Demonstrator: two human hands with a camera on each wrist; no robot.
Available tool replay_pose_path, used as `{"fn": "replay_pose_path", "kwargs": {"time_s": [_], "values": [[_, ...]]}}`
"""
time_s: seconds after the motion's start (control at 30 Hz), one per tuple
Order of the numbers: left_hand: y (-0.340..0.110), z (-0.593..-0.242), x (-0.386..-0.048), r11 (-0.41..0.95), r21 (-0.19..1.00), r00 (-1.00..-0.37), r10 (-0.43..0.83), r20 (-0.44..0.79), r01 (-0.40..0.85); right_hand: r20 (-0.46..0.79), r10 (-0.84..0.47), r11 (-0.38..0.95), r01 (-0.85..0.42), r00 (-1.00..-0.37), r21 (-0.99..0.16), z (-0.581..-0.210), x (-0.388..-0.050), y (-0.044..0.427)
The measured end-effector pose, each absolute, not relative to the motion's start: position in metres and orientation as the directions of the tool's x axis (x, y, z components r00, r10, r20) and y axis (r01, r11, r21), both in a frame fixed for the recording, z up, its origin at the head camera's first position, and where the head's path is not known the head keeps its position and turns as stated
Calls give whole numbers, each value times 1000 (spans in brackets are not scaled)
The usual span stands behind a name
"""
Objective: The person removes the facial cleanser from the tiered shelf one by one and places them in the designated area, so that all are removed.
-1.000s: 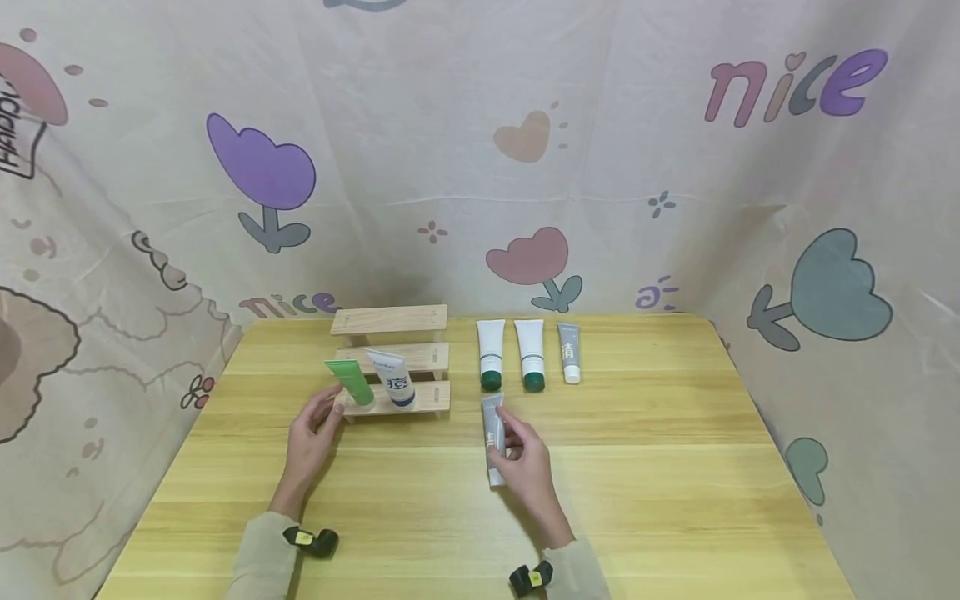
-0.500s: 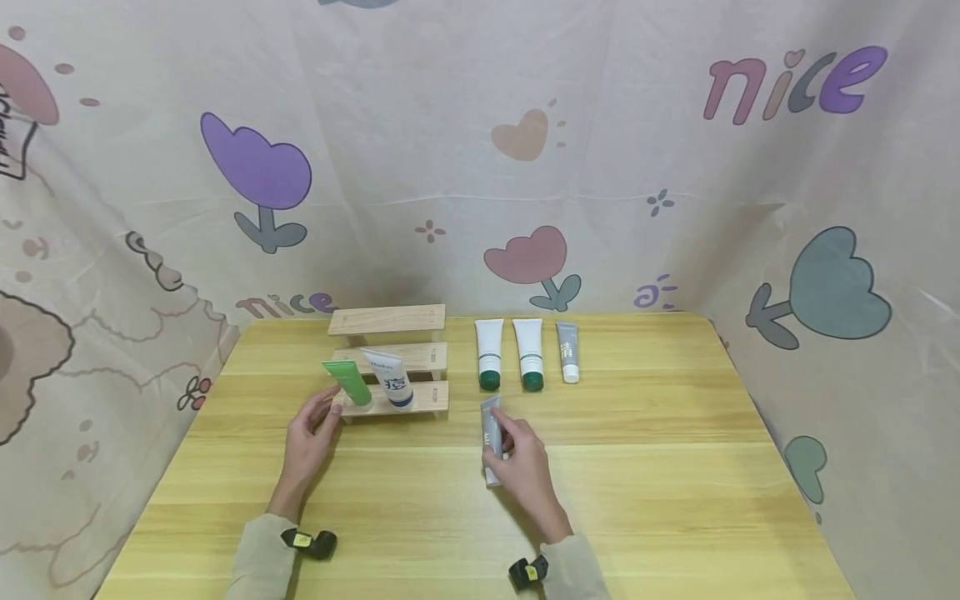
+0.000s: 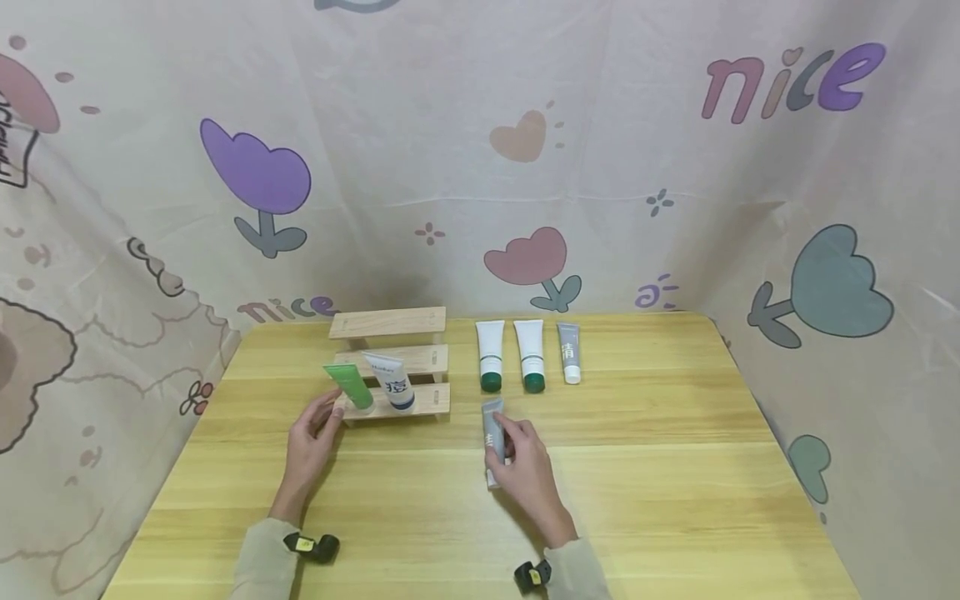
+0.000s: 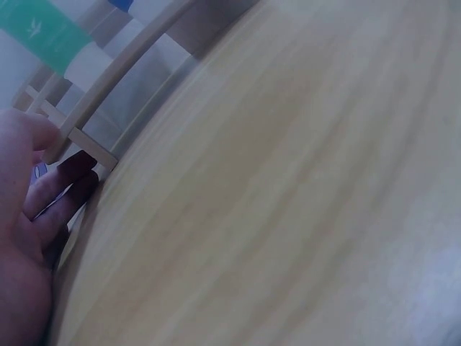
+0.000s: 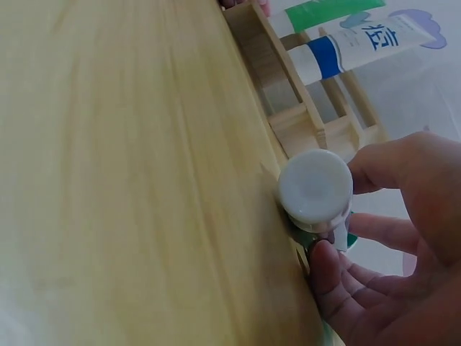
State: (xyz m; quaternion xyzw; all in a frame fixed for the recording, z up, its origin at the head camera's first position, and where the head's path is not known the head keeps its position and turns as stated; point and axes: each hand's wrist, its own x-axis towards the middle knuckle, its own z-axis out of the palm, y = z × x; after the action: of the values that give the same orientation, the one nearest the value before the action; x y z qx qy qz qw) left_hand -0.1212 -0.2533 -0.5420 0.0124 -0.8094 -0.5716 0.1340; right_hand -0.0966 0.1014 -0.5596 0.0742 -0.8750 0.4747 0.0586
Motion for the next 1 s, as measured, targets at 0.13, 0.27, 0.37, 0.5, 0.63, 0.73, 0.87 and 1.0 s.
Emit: {"fn": "replay_pose_path", "kwargs": {"time_s": [0.13,0.27,0.37,0.5,0.63,0.73,0.87,1.0], "values": [[-253,-544,-121,349,929,-964,-177,198,127,158,-45,502,-160,-986,-850,-563,-95,104],[-253,-544,-121,347,928,-964,-170,206,137,161,-7,485,-144,-987,-862,-566,-95,107],[-252,-543,-121,349,926,-962,-170,212,143,162,0,485,-141,-987,-863,-566,-95,107],[-252,-542,-121,350,924,-960,-170,224,153,159,-11,476,-145,-987,-867,-565,-95,106],[-252,-542,-121,346,922,-956,-167,242,173,160,-22,467,-152,-987,-871,-562,-95,105],[-253,-542,-121,348,921,-954,-173,245,173,161,-27,470,-155,-987,-869,-562,-95,105],[-253,-544,-121,340,924,-954,-173,245,176,166,-29,459,-160,-986,-874,-563,-96,106],[-254,-545,-122,335,923,-954,-161,253,189,176,-6,425,-162,-984,-891,-562,-96,110]]}}
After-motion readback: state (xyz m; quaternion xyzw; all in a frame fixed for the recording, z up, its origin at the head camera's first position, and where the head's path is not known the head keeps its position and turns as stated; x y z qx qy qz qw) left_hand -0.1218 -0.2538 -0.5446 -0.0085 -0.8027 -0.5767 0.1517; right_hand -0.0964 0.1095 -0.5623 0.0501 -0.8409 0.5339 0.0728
